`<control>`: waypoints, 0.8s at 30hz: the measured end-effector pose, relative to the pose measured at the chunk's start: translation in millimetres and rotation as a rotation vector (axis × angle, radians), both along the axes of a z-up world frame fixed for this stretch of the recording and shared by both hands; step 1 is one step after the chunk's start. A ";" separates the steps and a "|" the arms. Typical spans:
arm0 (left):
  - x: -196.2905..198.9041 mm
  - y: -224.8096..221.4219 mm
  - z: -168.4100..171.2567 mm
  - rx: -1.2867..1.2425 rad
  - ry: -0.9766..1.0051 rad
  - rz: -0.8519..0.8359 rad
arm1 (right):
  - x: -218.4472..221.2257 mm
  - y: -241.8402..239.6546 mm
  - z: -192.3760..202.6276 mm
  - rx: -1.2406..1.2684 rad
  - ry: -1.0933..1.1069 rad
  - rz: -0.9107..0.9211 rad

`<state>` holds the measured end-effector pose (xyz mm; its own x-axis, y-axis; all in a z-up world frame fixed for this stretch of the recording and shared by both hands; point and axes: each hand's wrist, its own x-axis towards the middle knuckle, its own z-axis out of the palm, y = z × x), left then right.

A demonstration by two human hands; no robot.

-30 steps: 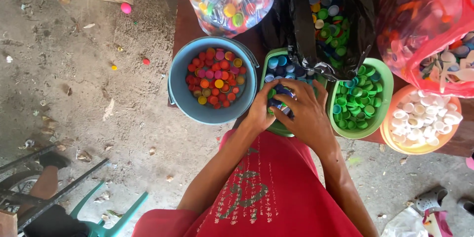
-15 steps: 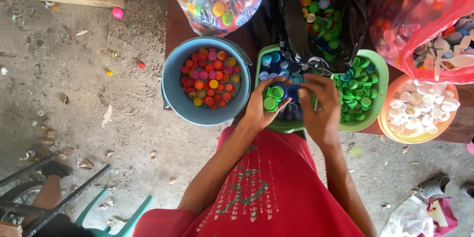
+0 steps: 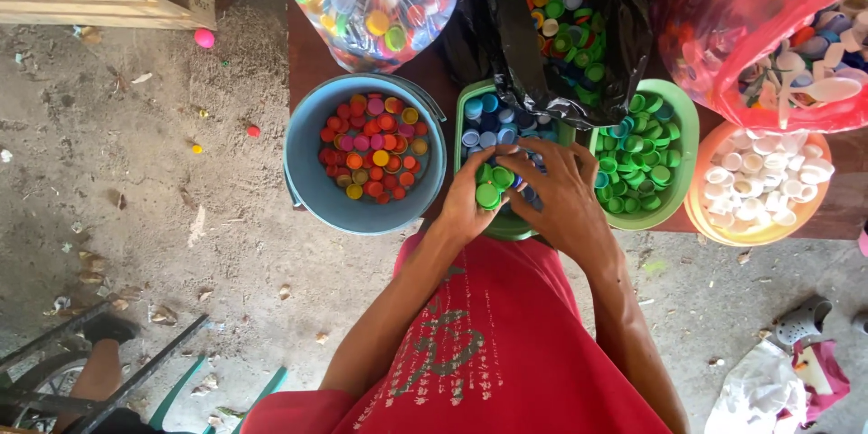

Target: Sorting colored plastic bottle caps into various containers and bags.

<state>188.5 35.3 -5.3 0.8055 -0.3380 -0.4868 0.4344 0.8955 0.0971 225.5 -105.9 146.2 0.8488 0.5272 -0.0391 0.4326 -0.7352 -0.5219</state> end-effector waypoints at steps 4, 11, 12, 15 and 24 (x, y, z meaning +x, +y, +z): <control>-0.2 -6.7 -2.6 -0.019 0.003 -0.016 | 1.4 -7.9 0.8 -0.010 0.027 -0.034; 8.7 -16.7 8.4 -0.010 0.100 -0.090 | -27.1 -59.3 -16.3 0.224 -0.008 -0.366; 11.1 -19.3 9.0 -0.018 0.132 -0.089 | -35.6 -73.3 -24.8 0.316 0.011 -0.506; 14.0 -28.5 12.7 -0.042 0.120 -0.109 | -44.6 -98.6 -30.6 0.106 -0.050 -0.654; 16.9 -72.3 21.9 0.039 0.136 -0.268 | -51.0 -90.1 -7.4 0.123 -0.013 -0.375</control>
<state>205.4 -36.9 16.6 0.6167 -0.5086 -0.6009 0.6661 0.7439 0.0541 174.5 -195.9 138.7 0.9835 0.1802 0.0173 0.1529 -0.7756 -0.6124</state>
